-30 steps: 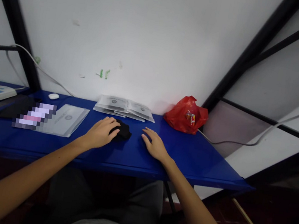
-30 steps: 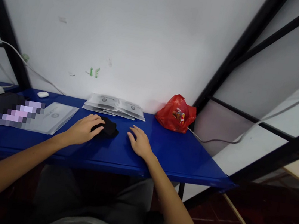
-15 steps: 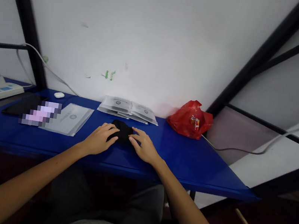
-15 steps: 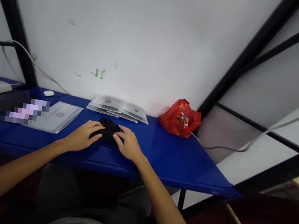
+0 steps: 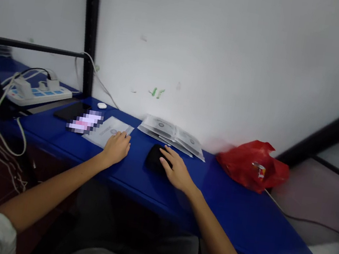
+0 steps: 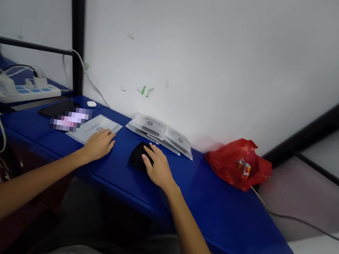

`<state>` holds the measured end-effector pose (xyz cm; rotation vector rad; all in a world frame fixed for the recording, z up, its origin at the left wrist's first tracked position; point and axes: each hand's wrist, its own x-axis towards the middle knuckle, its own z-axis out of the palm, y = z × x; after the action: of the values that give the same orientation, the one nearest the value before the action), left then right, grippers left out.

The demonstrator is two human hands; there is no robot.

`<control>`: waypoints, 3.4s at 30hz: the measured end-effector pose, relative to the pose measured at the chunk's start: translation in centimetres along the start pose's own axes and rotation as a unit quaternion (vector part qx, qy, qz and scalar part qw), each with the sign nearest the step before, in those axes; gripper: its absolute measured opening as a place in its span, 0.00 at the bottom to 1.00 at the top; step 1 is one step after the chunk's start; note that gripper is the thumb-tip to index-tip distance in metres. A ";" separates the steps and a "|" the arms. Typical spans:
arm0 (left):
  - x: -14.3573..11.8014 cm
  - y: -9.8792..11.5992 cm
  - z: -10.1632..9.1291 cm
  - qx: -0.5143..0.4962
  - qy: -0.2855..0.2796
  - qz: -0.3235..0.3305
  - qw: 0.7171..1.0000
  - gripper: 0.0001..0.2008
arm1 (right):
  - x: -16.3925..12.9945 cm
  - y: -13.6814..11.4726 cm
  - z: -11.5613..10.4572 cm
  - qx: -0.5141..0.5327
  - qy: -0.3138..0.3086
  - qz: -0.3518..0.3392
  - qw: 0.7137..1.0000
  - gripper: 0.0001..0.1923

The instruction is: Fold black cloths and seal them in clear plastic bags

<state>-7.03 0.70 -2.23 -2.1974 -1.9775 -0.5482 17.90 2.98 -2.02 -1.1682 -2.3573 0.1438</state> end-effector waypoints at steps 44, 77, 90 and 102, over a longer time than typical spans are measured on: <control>0.7 8.2 -2.2 -0.055 0.018 0.241 0.969 0.08 | -4.6 -5.2 -2.2 -0.103 0.010 -0.066 0.992 0.19; 0.2 2.0 2.9 -0.093 0.191 0.225 0.951 0.10 | -9.2 2.8 -6.6 -0.123 -0.041 0.208 0.970 0.25; 0.0 2.1 2.5 -0.119 0.161 0.190 0.961 0.11 | -9.4 2.7 -6.2 -0.155 -0.080 0.175 0.969 0.28; -0.1 2.4 2.3 -0.096 0.174 0.186 0.962 0.09 | -8.2 3.6 -5.1 -0.217 -0.022 0.096 0.971 0.16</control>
<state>-4.29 1.05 -4.08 -2.3045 -1.3448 -1.0167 27.06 -1.70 -1.85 -1.6103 -2.3792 -0.2999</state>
